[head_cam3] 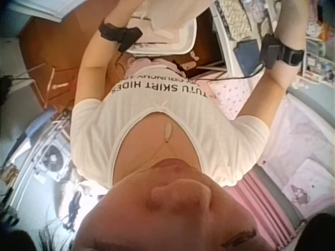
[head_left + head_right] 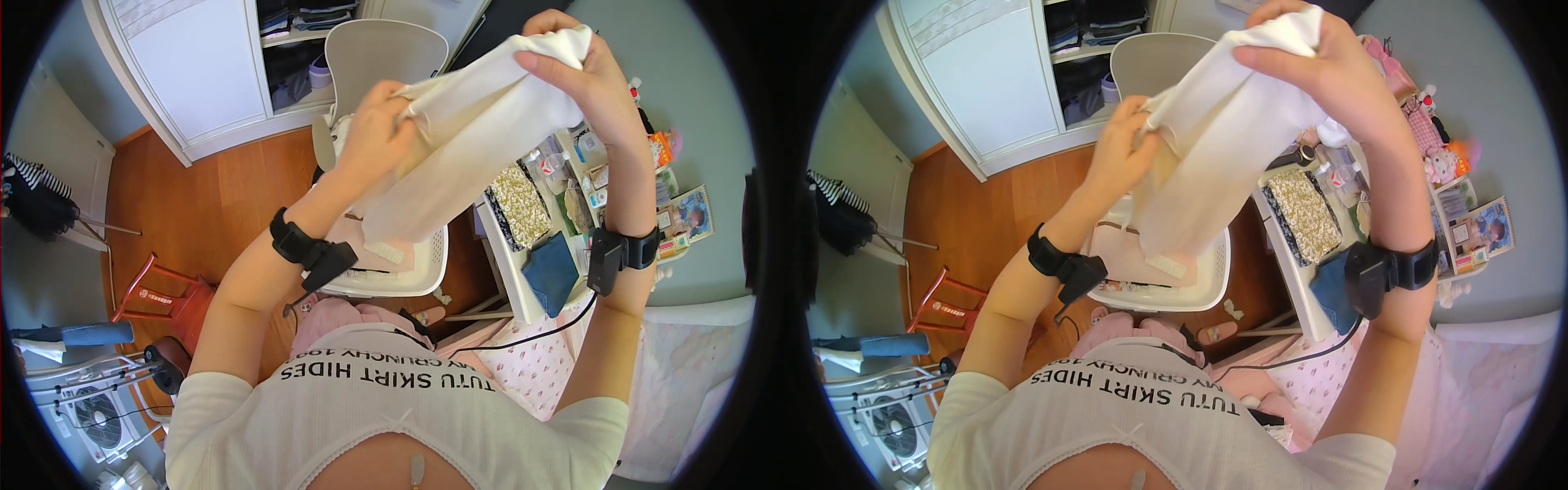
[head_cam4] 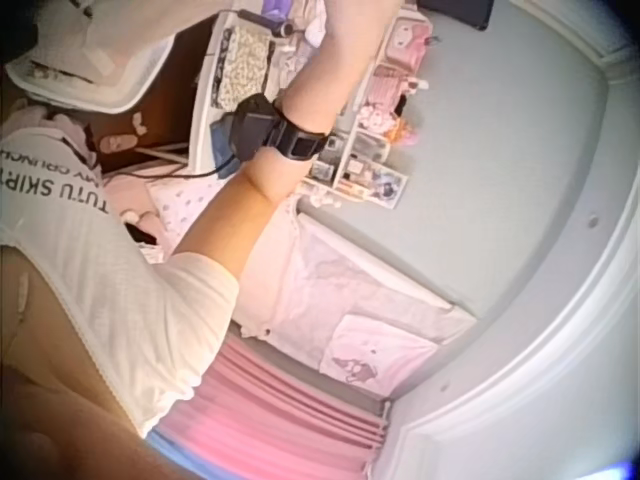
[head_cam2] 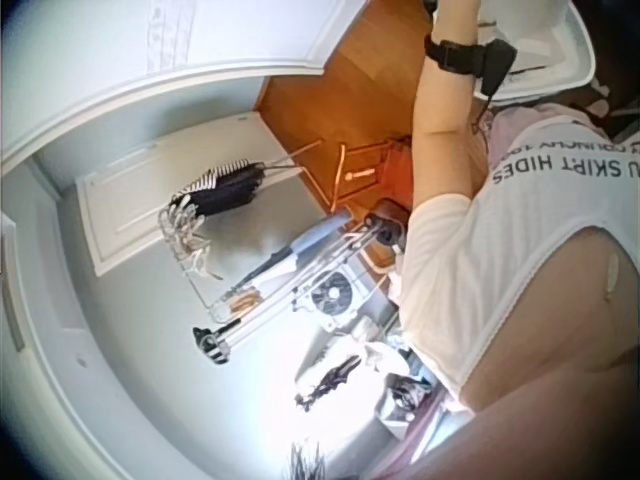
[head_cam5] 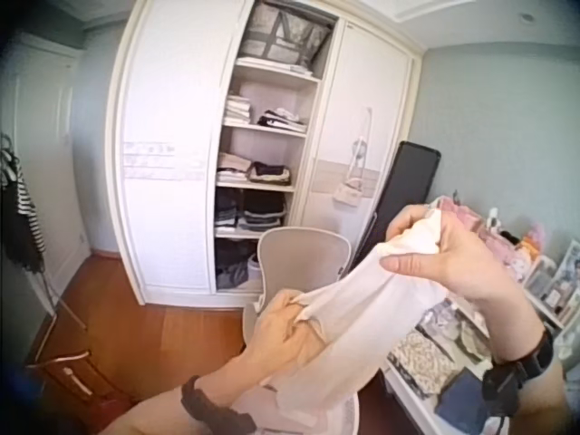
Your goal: The recorder folds various pieces of clothing (floral shirt, pants, shorts) and organizes them into a basket and onto a desk.
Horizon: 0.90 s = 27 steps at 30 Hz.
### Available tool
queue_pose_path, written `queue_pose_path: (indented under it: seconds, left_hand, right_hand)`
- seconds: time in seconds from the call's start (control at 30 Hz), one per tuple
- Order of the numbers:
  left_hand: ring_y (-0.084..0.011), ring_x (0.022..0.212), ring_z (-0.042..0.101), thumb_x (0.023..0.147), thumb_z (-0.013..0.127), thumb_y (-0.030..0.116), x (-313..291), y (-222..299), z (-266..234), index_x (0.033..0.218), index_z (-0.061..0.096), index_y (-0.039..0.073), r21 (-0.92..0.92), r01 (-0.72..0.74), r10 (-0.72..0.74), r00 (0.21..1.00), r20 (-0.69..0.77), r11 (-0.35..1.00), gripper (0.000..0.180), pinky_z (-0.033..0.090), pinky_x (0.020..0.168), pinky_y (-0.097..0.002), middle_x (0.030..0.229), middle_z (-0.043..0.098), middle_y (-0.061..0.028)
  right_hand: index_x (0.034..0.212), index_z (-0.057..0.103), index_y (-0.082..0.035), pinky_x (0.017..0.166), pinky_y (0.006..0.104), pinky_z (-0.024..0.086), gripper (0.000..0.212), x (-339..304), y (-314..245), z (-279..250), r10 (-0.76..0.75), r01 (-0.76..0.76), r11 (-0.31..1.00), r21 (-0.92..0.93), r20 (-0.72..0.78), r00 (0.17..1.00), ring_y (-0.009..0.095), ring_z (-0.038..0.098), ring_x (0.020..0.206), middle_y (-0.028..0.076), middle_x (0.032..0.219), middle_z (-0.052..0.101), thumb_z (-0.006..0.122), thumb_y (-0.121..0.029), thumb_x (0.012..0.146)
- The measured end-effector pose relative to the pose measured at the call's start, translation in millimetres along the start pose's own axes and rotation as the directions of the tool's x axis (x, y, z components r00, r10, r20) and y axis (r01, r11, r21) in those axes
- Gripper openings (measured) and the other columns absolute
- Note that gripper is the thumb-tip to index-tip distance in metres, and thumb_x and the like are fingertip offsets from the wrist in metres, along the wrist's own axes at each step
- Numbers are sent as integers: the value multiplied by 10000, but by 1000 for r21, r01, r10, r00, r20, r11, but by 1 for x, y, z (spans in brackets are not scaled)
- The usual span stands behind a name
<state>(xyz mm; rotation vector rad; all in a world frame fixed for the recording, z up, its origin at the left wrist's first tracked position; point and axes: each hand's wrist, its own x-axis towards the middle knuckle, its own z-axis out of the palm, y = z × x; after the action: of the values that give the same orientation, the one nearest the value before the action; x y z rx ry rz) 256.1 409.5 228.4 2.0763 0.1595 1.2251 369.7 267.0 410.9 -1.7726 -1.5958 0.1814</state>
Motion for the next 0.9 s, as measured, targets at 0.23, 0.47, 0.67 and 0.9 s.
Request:
queue_pose_path:
  seconds: [0.23, 0.47, 0.67, 0.9]
  left_hand:
    - [-225, 778, 536, 758, 523, 53, -3, -1, -23, 873, 593, -30, -31, -4, 2, 999, -43, 999, 158, 421, 693, -269, 894, 538, -107]
    - [-99, 752, 516, 785, 551, 83, 0, 3, -37, 876, 588, -38, -355, 225, -200, 974, 104, 907, 156, 414, 681, -208, 868, 564, -36]
    - [-59, 742, 504, 795, 549, 78, 0, 16, -39, 942, 558, -6, -513, 361, -273, 931, 242, 779, 170, 413, 679, -194, 848, 573, -35]
    - [-38, 704, 487, 825, 509, 90, 0, 19, -39, 904, 493, 2, -594, 281, -260, 958, 123, 754, 119, 398, 643, -172, 761, 561, -13]
  right_hand:
    - [872, 516, -84, 538, 202, 447, 180, -4, 36, -17, 43, -40, 983, 178, -16, 999, 68, 540, 643, 7, 772, 550, 622, -124, 732]
    - [854, 489, -76, 820, 227, 347, 127, 1, 51, -26, 80, -85, 984, 157, 38, 996, 118, 481, 908, 30, 928, 534, 542, -38, 745]
    - [871, 492, -96, 524, 204, 454, 149, 5, 59, -17, 55, -51, 959, 279, -7, 998, 76, 535, 685, 9, 818, 530, 549, -56, 740]
    - [896, 509, -86, 723, 203, 391, 202, 0, 81, -14, 233, -244, 913, 328, 72, 970, 84, 489, 829, -5, 883, 521, 595, -40, 720]
